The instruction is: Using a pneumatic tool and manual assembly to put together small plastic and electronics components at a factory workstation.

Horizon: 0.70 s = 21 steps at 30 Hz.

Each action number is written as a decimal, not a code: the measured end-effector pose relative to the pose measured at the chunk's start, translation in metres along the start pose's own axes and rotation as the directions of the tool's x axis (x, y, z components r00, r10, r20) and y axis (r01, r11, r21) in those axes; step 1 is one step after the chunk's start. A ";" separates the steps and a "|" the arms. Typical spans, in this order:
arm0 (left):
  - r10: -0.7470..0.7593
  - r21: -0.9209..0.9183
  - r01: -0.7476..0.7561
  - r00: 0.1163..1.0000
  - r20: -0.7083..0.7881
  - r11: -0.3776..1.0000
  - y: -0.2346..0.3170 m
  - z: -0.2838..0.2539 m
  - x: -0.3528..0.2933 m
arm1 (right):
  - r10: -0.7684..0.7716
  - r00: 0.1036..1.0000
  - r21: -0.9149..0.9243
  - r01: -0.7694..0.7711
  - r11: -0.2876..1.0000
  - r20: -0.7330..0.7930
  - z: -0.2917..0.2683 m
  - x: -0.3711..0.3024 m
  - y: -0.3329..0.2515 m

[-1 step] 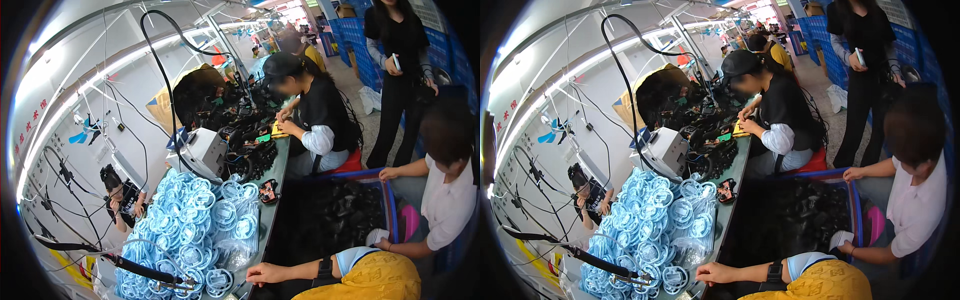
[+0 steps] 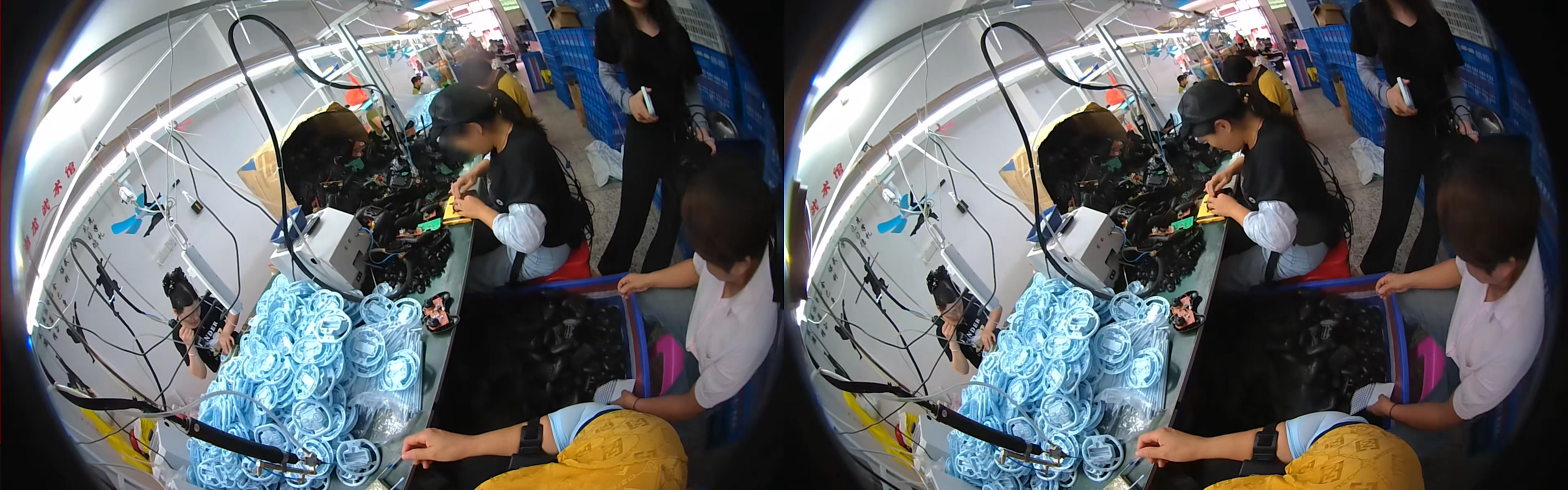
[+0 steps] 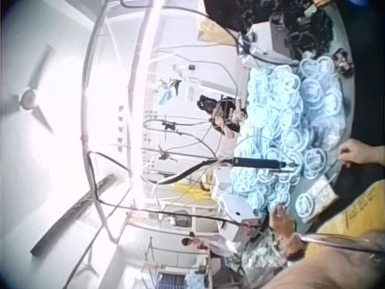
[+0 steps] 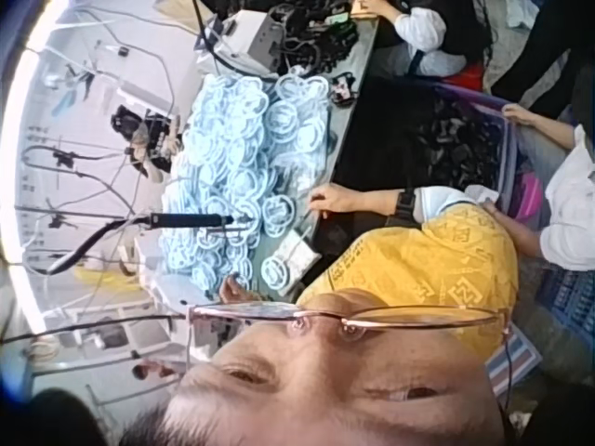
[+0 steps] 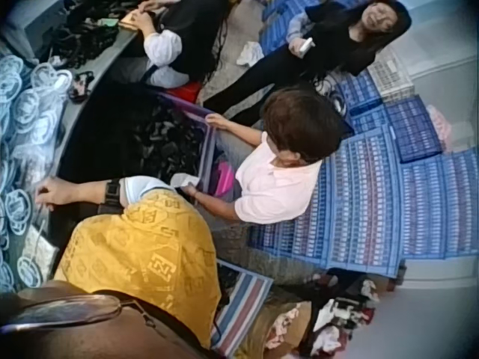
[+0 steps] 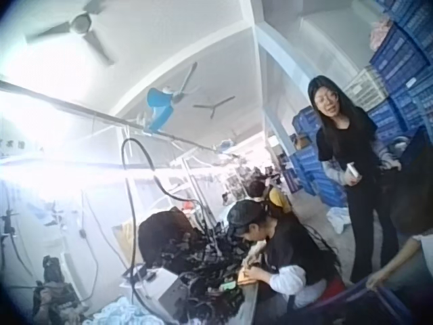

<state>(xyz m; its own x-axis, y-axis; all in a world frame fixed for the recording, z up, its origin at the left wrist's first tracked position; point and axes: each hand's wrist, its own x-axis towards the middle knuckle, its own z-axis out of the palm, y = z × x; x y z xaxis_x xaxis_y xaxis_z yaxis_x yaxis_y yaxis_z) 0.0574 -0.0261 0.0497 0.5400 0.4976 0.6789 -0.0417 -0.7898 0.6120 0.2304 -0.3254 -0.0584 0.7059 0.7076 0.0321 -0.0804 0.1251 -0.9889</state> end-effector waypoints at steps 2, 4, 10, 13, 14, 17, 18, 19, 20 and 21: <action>-0.055 0.023 0.055 0.998 0.037 0.998 0.007 -0.005 -0.003 | -0.001 1.000 0.010 0.001 1.000 0.017 -0.001 0.002 0.001; -0.146 0.041 0.142 0.980 0.138 0.989 0.011 -0.003 0.000 | -0.001 1.000 0.023 0.001 1.000 0.004 -0.003 0.002 0.001; 0.016 0.072 -0.024 0.994 0.105 0.997 0.041 0.006 0.002 | 0.051 0.999 0.023 -0.051 0.998 -0.018 0.002 0.003 0.003; 0.004 0.098 -0.020 0.987 0.160 0.995 0.011 -0.007 -0.001 | 0.059 0.996 0.123 -0.051 0.991 -0.062 0.008 0.009 0.008; -0.324 -0.098 0.355 0.915 0.239 0.930 -0.006 -0.018 -0.007 | 0.087 0.995 0.118 -0.081 0.990 -0.043 0.009 0.012 0.009; 0.016 -0.070 -0.010 0.997 0.079 0.997 -0.006 -0.010 -0.001 | 0.123 0.988 0.127 -0.112 0.986 -0.090 0.011 0.024 0.002; 0.131 -0.002 -0.131 0.988 0.087 0.991 0.002 -0.005 0.008 | 0.109 0.986 0.129 -0.093 0.987 -0.123 0.009 0.024 0.004; 0.085 0.008 -0.086 0.993 0.079 0.996 -0.003 -0.010 0.005 | 0.135 0.981 0.104 -0.121 0.987 -0.140 0.010 0.024 -0.005; 0.057 -0.008 -0.056 0.996 0.062 0.998 0.000 -0.009 0.007 | 0.146 0.976 0.108 -0.130 0.986 -0.162 0.012 0.025 -0.009; 0.058 0.006 -0.059 0.996 0.067 0.998 -0.006 -0.012 0.006 | 0.137 0.977 0.100 -0.121 0.988 -0.162 0.012 0.027 -0.014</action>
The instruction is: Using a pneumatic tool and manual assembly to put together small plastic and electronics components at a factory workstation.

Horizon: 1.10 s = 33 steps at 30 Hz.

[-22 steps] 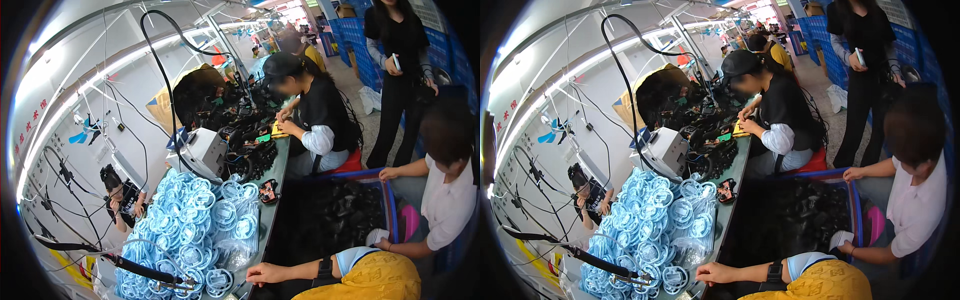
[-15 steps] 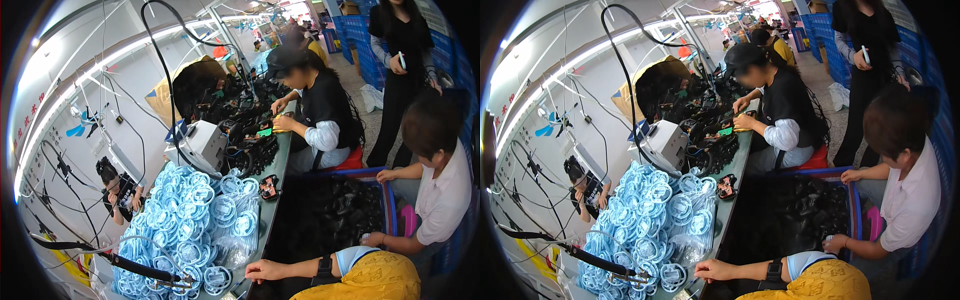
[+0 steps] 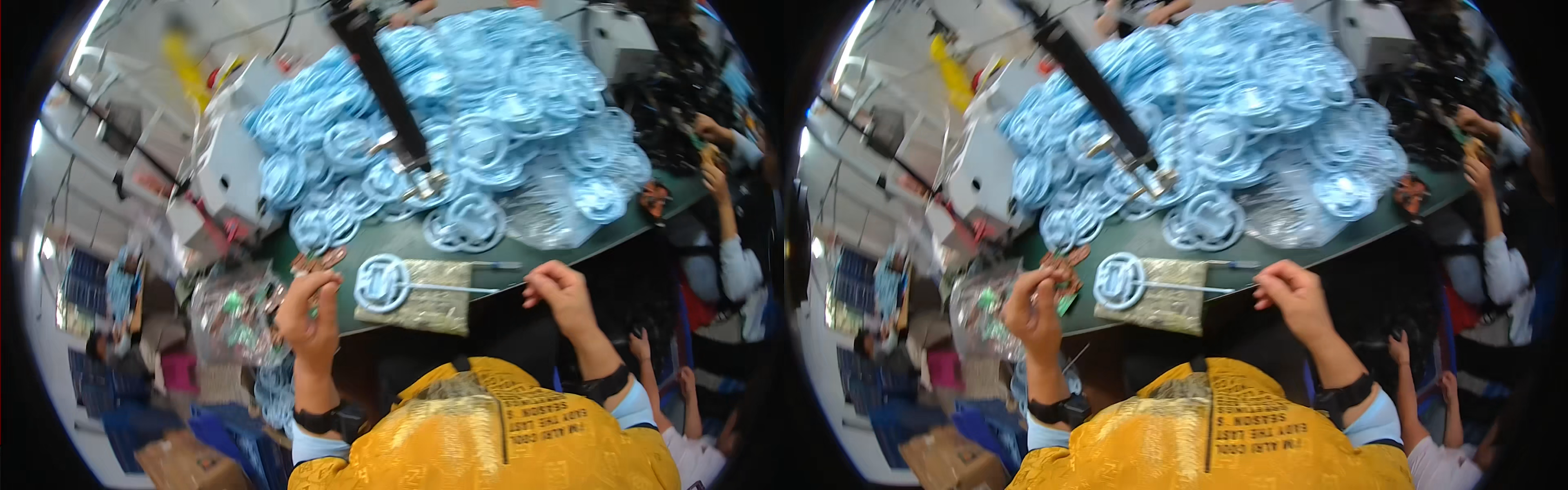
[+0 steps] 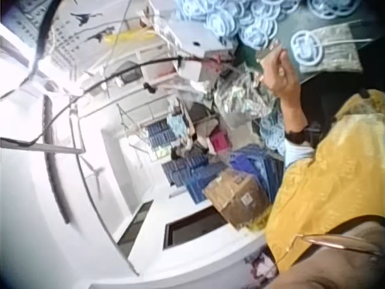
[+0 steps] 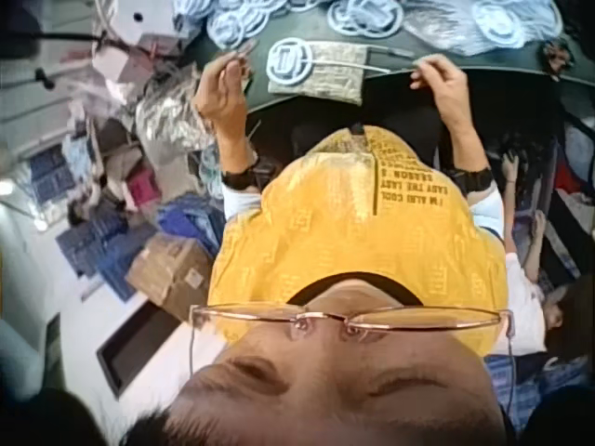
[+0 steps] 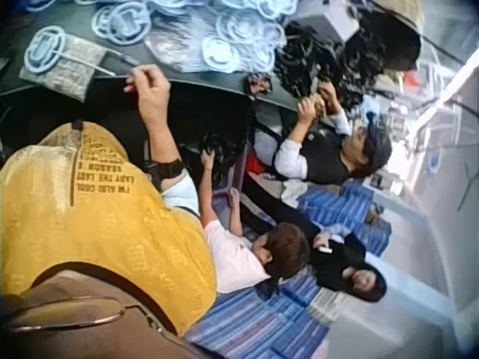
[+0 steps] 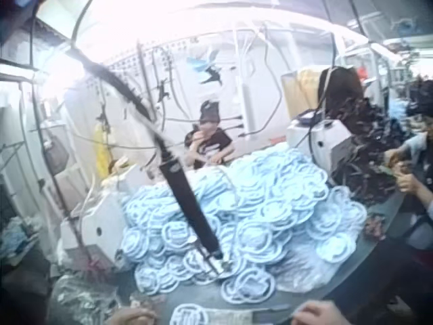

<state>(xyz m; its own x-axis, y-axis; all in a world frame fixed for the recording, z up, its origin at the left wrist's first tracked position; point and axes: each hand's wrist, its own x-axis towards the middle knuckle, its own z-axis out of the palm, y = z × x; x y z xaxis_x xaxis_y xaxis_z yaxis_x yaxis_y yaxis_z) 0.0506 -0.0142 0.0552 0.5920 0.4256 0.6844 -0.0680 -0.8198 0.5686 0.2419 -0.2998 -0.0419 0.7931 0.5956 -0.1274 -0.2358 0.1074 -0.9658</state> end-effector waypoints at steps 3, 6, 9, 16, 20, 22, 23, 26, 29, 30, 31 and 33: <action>-0.129 0.098 0.125 0.991 0.034 0.987 -0.023 -0.018 -0.027 | 0.012 0.994 -0.085 -0.002 0.996 0.106 0.013 0.011 0.001; -0.320 0.168 0.287 0.922 0.217 0.943 -0.049 -0.024 -0.053 | 0.067 0.974 -0.071 -0.053 0.996 0.215 0.046 0.025 0.012; -0.232 0.311 0.105 0.883 0.407 0.945 -0.055 -0.015 -0.050 | -0.203 0.908 -0.467 0.369 0.804 0.367 0.078 0.028 -0.004; -0.304 0.281 0.174 0.787 0.537 0.944 -0.093 0.000 -0.053 | -0.222 0.817 -0.698 0.572 0.431 0.532 0.137 0.069 0.027; -0.264 0.240 0.154 0.797 0.544 0.959 -0.093 0.004 -0.064 | -0.109 0.858 -0.810 0.510 0.288 0.501 0.159 0.119 0.061; -0.264 0.229 0.165 0.813 0.519 0.959 -0.091 0.003 -0.076 | -0.076 0.868 -0.827 0.491 0.274 0.491 0.176 0.136 0.066; -0.265 0.220 0.173 0.812 0.519 0.960 -0.091 0.004 -0.081 | -0.046 0.878 -0.842 0.471 0.263 0.476 0.183 0.144 0.070; -0.266 0.171 0.206 0.815 0.515 0.963 -0.091 0.006 -0.081 | -0.037 0.834 -0.787 0.534 0.309 0.551 0.191 0.163 0.075; -0.283 0.116 0.258 0.850 0.445 0.959 -0.098 0.000 -0.084 | -0.017 0.823 -0.767 0.536 0.353 0.568 0.189 0.148 0.045; -0.293 0.089 0.285 0.834 0.467 0.954 -0.106 -0.003 -0.088 | 0.102 0.857 -0.838 0.459 0.294 0.505 0.183 0.139 0.029; -0.274 0.063 0.278 0.836 0.475 0.958 -0.113 -0.004 -0.087 | 0.209 0.886 -0.903 0.372 0.215 0.414 0.173 0.134 0.018; -0.236 -0.030 0.272 0.880 0.413 0.962 -0.122 -0.001 -0.074 | 0.028 0.904 -0.886 0.411 0.214 0.426 0.144 0.111 0.031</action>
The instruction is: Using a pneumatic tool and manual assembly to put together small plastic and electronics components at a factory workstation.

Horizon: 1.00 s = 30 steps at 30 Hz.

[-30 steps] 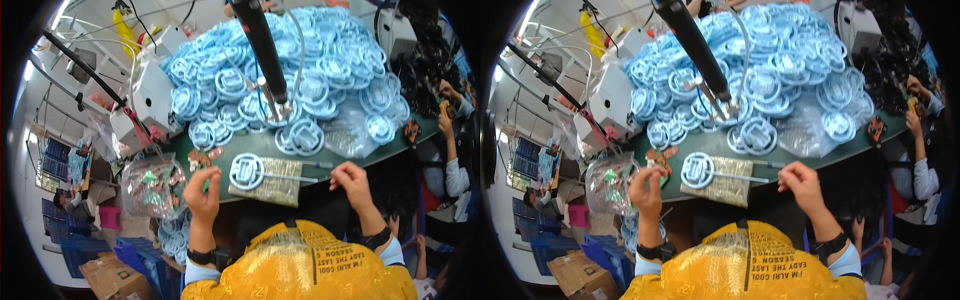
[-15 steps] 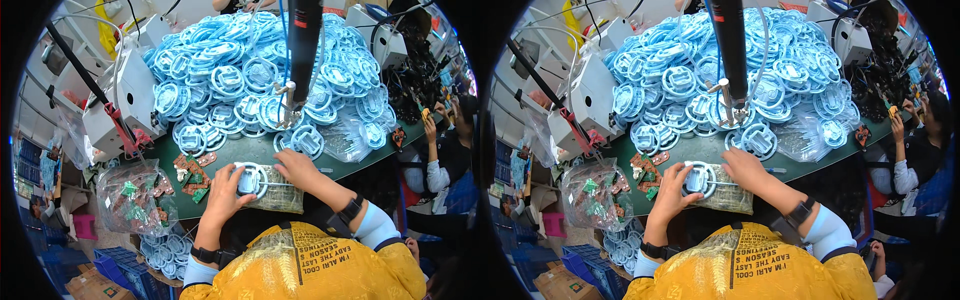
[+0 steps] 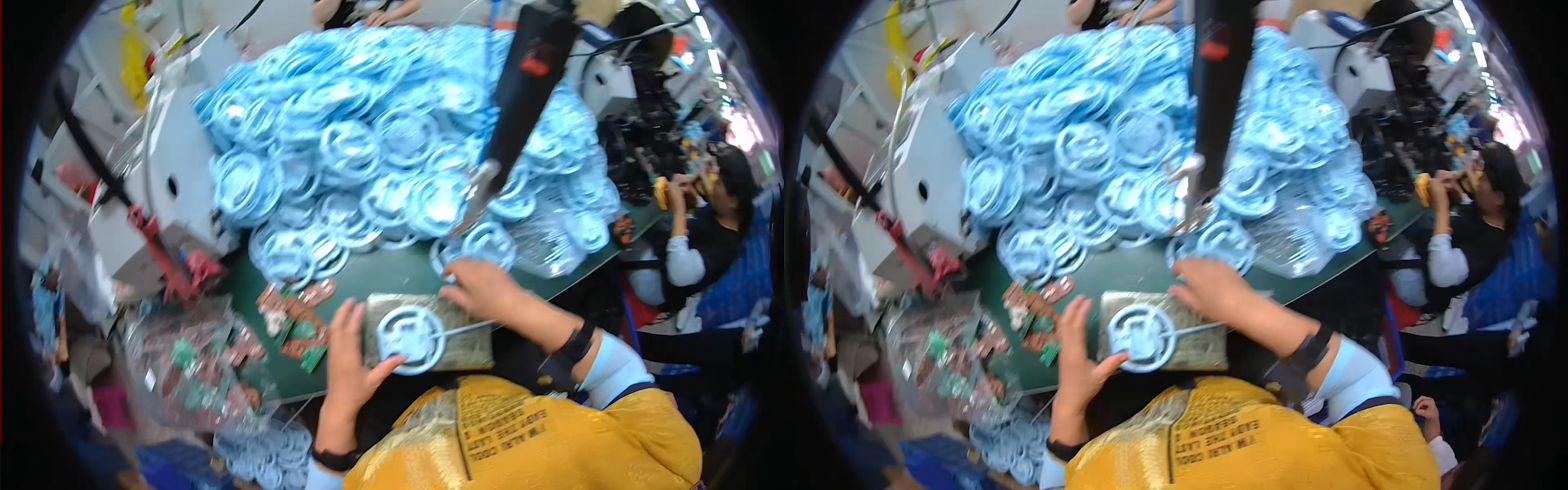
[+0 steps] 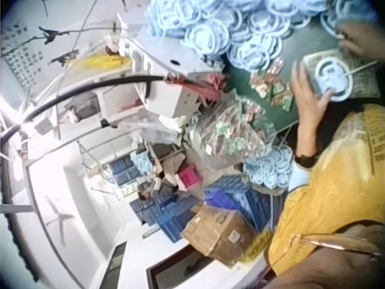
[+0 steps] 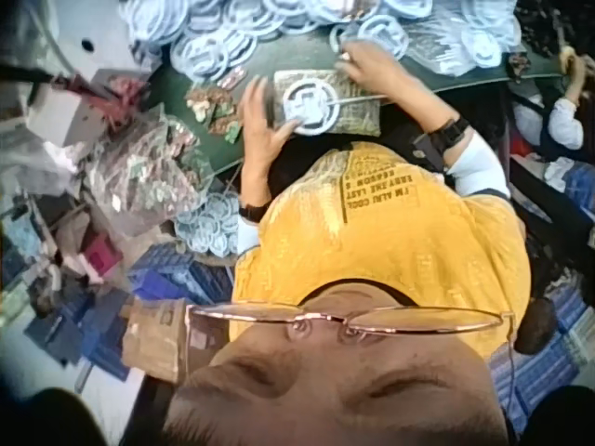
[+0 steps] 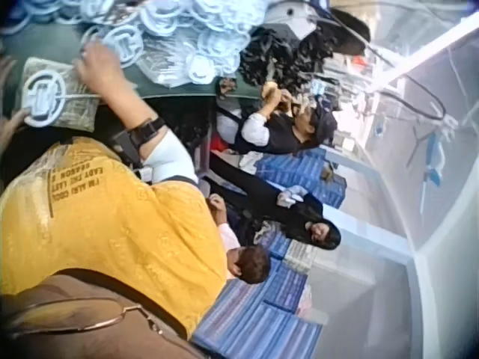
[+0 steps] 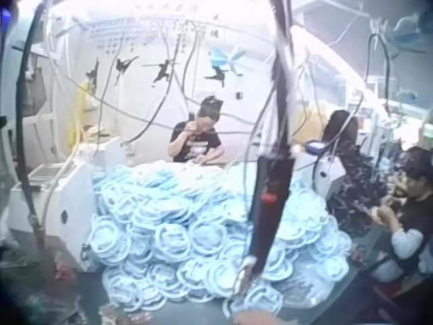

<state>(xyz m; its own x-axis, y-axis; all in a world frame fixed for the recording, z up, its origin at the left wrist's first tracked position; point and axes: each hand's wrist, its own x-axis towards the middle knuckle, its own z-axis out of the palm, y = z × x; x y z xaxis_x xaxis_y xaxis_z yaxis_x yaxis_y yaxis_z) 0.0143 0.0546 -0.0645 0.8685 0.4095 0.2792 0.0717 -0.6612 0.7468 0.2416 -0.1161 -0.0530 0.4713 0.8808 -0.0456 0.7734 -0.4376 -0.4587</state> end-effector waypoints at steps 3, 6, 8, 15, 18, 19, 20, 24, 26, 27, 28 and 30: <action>-0.076 -0.143 0.042 0.967 -0.242 0.989 -0.016 -0.006 0.001 | -0.162 0.819 -0.005 0.191 0.982 -0.551 -0.002 -0.031 0.000; -0.090 -0.100 0.056 0.922 -0.377 0.993 -0.013 -0.012 0.014 | -0.315 0.675 -0.336 0.104 0.936 -0.668 -0.035 -0.046 0.023; -0.068 -0.077 0.043 0.924 -0.377 0.996 -0.015 0.000 0.025 | -0.319 0.610 -0.454 -0.077 0.888 -0.726 -0.076 -0.064 0.054; 0.065 0.090 -0.038 0.948 -0.310 0.995 -0.039 0.011 0.028 | -0.345 0.281 -0.429 -0.346 0.834 -0.896 -0.215 -0.117 0.083; 0.032 0.085 -0.008 0.957 -0.287 0.996 -0.026 -0.001 0.018 | -0.329 0.177 -0.367 -0.271 0.890 -0.928 -0.219 -0.110 0.070; 0.064 0.140 -0.029 0.964 -0.257 0.990 -0.025 -0.008 0.014 | -0.324 0.270 -0.358 -0.088 0.929 -0.907 -0.211 -0.104 0.064; -0.015 0.037 0.023 0.974 -0.227 0.999 -0.029 -0.004 0.014 | -0.337 0.365 -0.331 0.081 0.940 -0.868 -0.195 -0.100 0.052; -0.003 0.068 -0.002 0.997 0.073 0.998 -0.023 -0.002 0.028 | -0.162 0.831 0.004 0.193 0.981 -0.533 -0.080 -0.074 0.013; 0.038 0.021 -0.043 0.978 0.206 0.999 -0.011 0.008 0.039 | -0.138 0.885 0.105 0.204 0.973 -0.445 -0.039 -0.057 0.015; 0.025 0.056 -0.040 0.969 0.244 0.998 -0.007 0.010 0.040 | -0.098 0.922 0.149 0.165 0.975 -0.375 -0.022 -0.049 0.014; 0.021 0.082 -0.045 0.962 0.272 0.996 -0.007 0.010 0.036 | -0.117 0.925 0.167 0.188 0.968 -0.361 -0.012 -0.037 0.007; -0.003 0.110 -0.027 0.964 0.264 0.994 -0.014 0.009 0.019 | -0.047 0.986 0.149 0.071 0.986 -0.158 0.002 -0.004 -0.010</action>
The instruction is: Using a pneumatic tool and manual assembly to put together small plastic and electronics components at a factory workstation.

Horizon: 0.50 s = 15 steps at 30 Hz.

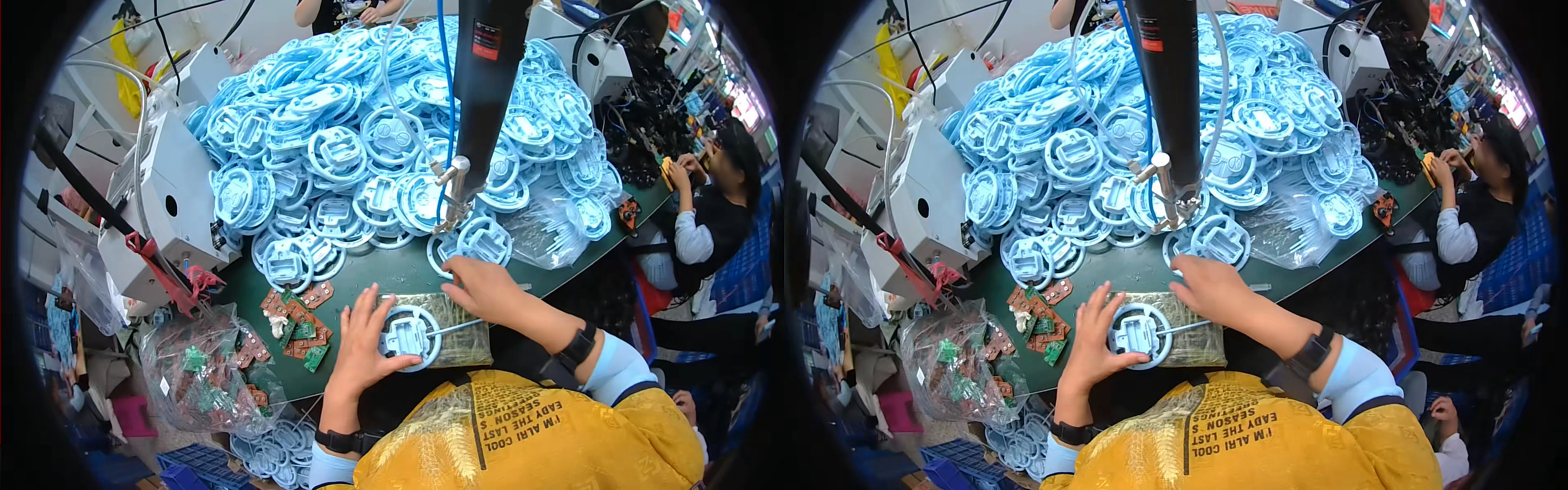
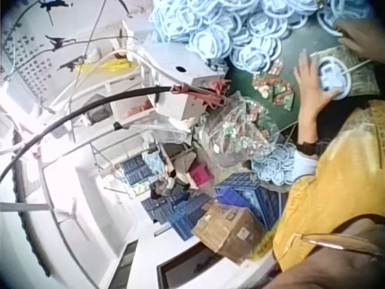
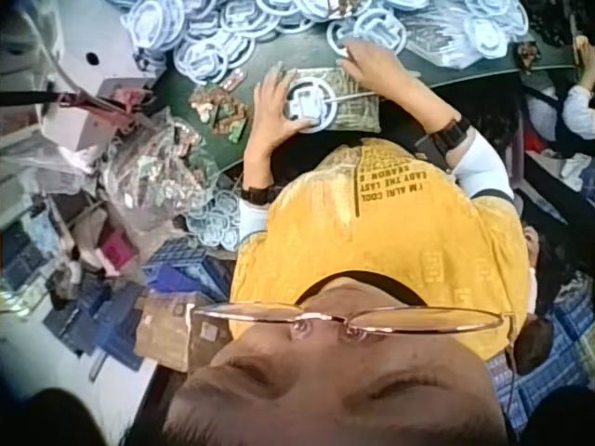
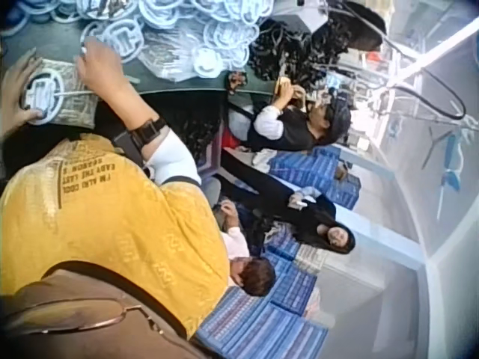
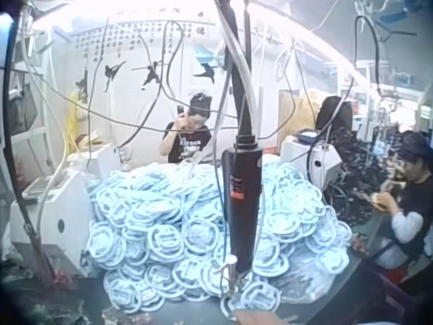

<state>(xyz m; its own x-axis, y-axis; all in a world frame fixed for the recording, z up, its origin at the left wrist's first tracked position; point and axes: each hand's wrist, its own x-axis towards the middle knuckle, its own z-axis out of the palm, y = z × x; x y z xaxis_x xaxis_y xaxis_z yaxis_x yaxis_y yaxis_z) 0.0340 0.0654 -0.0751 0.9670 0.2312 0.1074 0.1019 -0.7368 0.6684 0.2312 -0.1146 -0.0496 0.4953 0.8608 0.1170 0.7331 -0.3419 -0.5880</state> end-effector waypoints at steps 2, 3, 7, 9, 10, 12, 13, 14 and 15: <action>-0.006 0.069 0.003 0.999 0.033 0.998 0.001 0.006 -0.007 | 0.007 0.997 -0.049 -0.003 0.999 0.083 0.007 0.020 0.002; -0.003 0.086 -0.001 0.999 0.043 0.996 0.005 0.007 -0.006 | 0.082 0.977 -0.124 -0.058 0.991 0.196 0.009 0.029 0.002; -0.009 0.052 0.009 1.000 -0.006 0.999 0.007 0.017 -0.010 | 0.174 0.933 -0.194 -0.117 0.974 0.314 0.043 0.053 0.007; -0.017 0.049 0.018 1.000 -0.008 0.999 0.004 0.018 -0.013 | 0.194 0.945 -0.187 -0.147 0.971 0.264 0.057 0.069 -0.011; -0.015 0.051 0.016 1.000 -0.006 0.999 0.003 0.018 -0.014 | 0.180 0.944 -0.184 -0.132 0.974 0.276 0.065 0.076 -0.017; 0.003 0.060 -0.001 0.999 -0.034 0.998 0.003 0.022 -0.014 | 0.094 0.943 -0.173 -0.039 0.984 0.319 0.079 0.088 -0.022; 0.000 0.044 0.003 0.998 -0.057 0.999 0.002 0.024 -0.014 | -0.028 0.961 -0.098 0.057 0.994 0.276 0.089 0.092 -0.017; 0.001 0.027 0.001 0.997 -0.079 1.000 0.002 0.026 -0.013 | -0.031 0.962 -0.101 0.061 0.993 0.271 0.093 0.093 -0.014; -0.001 0.012 0.002 0.994 -0.105 1.000 0.001 0.028 -0.011 | -0.104 0.974 0.068 0.092 0.993 0.202 0.089 0.095 -0.018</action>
<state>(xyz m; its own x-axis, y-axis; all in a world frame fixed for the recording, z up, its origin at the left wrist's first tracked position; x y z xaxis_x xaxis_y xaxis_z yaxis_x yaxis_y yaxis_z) 0.0298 0.0448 -0.0962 0.9369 0.2977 0.1835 0.1070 -0.7436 0.6600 0.2234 0.0070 -0.0989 0.3115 0.9502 0.0134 0.7424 -0.2345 -0.6275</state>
